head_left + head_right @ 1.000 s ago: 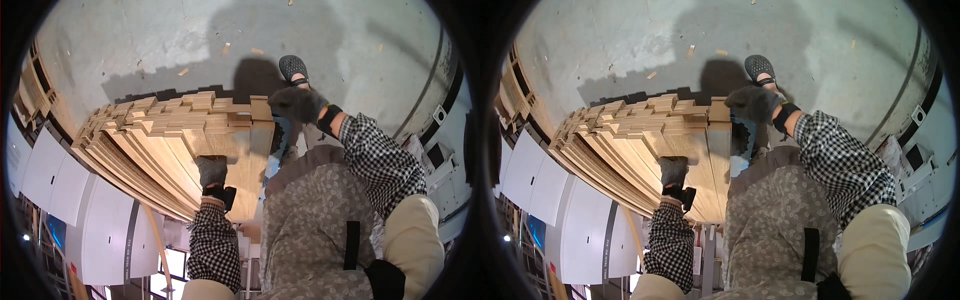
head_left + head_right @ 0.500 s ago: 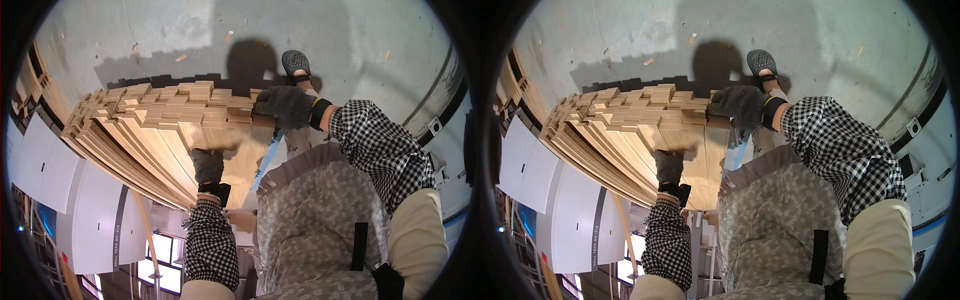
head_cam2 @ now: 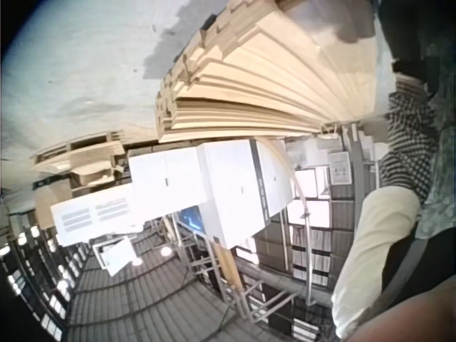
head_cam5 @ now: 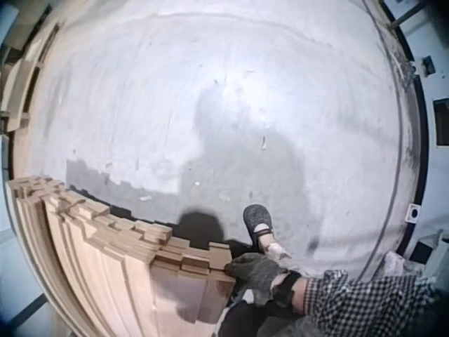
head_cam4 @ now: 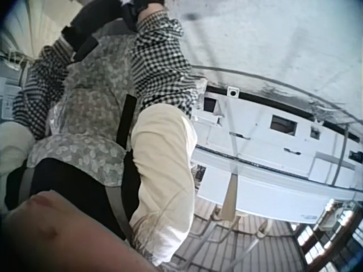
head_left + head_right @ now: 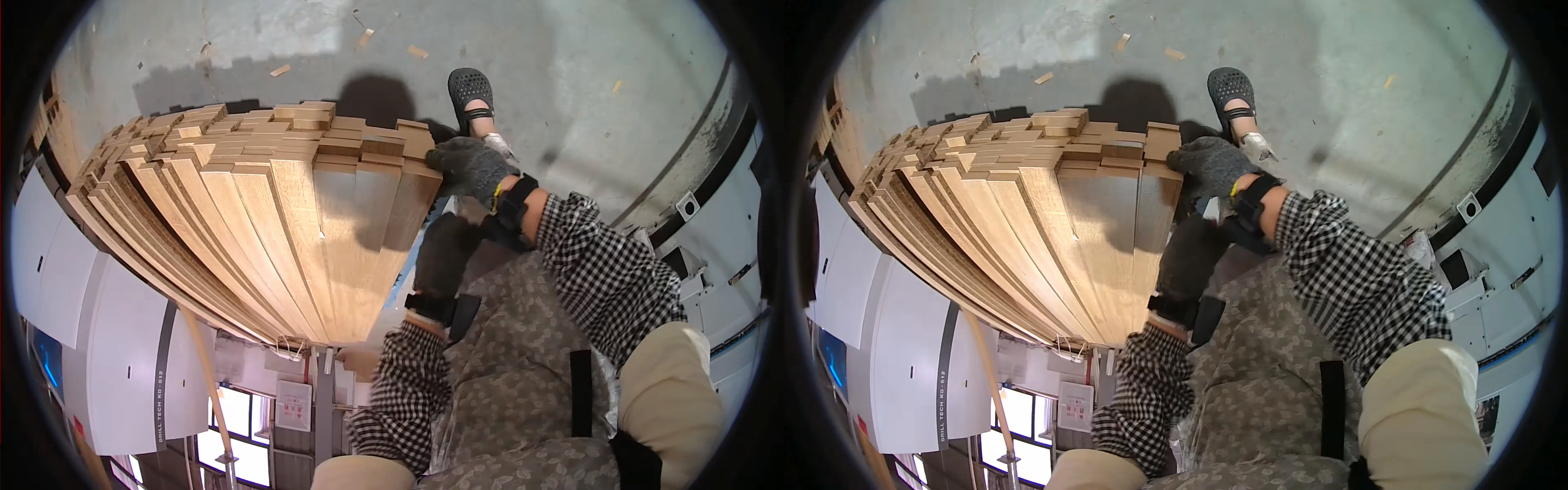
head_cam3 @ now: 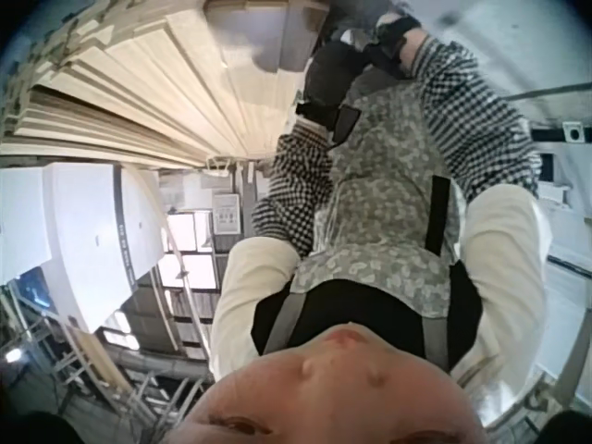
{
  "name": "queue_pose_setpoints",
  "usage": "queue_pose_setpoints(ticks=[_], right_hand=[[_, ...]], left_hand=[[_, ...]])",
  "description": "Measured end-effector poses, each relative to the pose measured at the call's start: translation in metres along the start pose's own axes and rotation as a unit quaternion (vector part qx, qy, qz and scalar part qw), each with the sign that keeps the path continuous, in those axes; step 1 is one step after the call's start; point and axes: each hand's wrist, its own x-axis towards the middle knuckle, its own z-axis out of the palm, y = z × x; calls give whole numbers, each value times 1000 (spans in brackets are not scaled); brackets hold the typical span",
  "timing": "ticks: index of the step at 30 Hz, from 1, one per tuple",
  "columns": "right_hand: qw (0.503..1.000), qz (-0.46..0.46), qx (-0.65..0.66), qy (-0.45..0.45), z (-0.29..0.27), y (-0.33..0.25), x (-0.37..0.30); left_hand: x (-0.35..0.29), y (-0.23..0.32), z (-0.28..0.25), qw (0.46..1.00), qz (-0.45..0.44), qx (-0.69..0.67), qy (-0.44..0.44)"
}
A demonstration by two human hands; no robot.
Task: The person picks up long wooden planks from a workbench and stacks them onto a blue pallet. The person handles the planks one by one, moving them from the table to the pallet in a repetitive sequence.
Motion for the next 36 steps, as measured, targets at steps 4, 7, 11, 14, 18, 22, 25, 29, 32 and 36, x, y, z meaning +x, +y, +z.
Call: queue_pose_setpoints(ticks=[4,7,11,14,18,22,25,29,32,36], right_hand=[[996,63,44,37,17,22,2],[978,-44,-202,9,3,-1,-3],[979,-85,-174,-56,0,10,5],[979,-151,-133,-31,26,85,9],[976,-190,-89,-50,23,100,4],[992,-108,-14,-64,2,55,-4],[952,-301,-49,-21,12,111,10],[981,-190,-23,-3,15,115,-7],[994,-45,-86,-54,-12,52,-37],[984,164,-38,-66,-34,36,-62]], left_hand=[[25,36,20,740,-21,-673,7],[33,4,15,748,12,-661,55],[39,-11,11,685,-34,-718,120],[33,-2,16,650,-43,-756,71],[26,-17,11,666,-56,-741,59],[26,-23,18,653,-38,-747,123],[31,-26,11,672,-61,-736,64],[32,-21,4,679,-46,-726,93],[27,-24,-2,680,-39,-727,85],[34,13,10,649,-60,-737,177]])
